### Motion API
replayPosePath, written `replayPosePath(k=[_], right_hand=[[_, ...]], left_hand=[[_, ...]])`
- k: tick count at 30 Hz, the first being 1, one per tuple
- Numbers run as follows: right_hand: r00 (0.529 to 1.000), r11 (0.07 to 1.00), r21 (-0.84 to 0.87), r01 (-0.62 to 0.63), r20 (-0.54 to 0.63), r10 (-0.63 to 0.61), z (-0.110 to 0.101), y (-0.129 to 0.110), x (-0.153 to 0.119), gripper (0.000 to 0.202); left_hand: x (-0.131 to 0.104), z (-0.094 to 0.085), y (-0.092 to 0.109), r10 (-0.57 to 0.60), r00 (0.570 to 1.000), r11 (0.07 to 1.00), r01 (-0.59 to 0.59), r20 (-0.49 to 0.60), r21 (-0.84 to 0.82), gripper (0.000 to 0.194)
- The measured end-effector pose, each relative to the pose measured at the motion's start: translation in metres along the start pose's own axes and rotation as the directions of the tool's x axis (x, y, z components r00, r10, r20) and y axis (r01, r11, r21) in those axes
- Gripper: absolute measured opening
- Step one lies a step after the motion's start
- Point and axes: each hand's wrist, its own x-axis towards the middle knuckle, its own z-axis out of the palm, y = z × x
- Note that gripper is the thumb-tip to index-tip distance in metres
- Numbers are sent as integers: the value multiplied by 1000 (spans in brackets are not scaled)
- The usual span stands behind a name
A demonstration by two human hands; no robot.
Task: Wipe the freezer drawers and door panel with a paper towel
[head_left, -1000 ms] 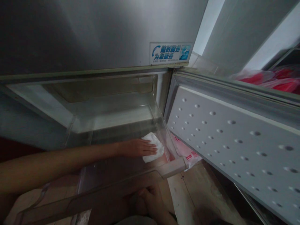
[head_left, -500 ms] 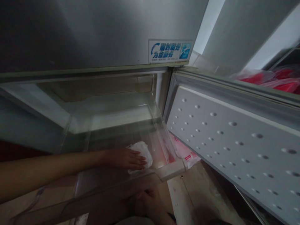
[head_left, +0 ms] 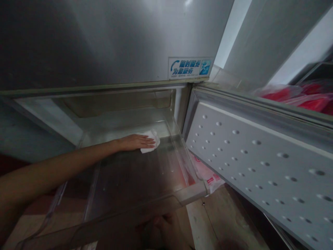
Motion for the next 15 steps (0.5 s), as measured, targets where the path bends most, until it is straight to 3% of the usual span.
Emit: replayPosePath(k=[4,8,11,15], right_hand=[[999,999,36,8,-32,-7,-2,6,0,21],[999,999,34,-33,-28,34,1,0,-1,18],[999,997,81,3,31,-5,0,1,0,17],[999,999,-4,-37,-39,37,-5,8,-1,22]], left_hand=[[6,-3,-38,-190,974,981,194,-126,23,45],[14,0,-55,-308,924,950,313,-227,-17,48],[16,5,-47,-339,907,940,339,-251,-46,54],[8,11,-19,-329,921,944,319,-209,-81,54]])
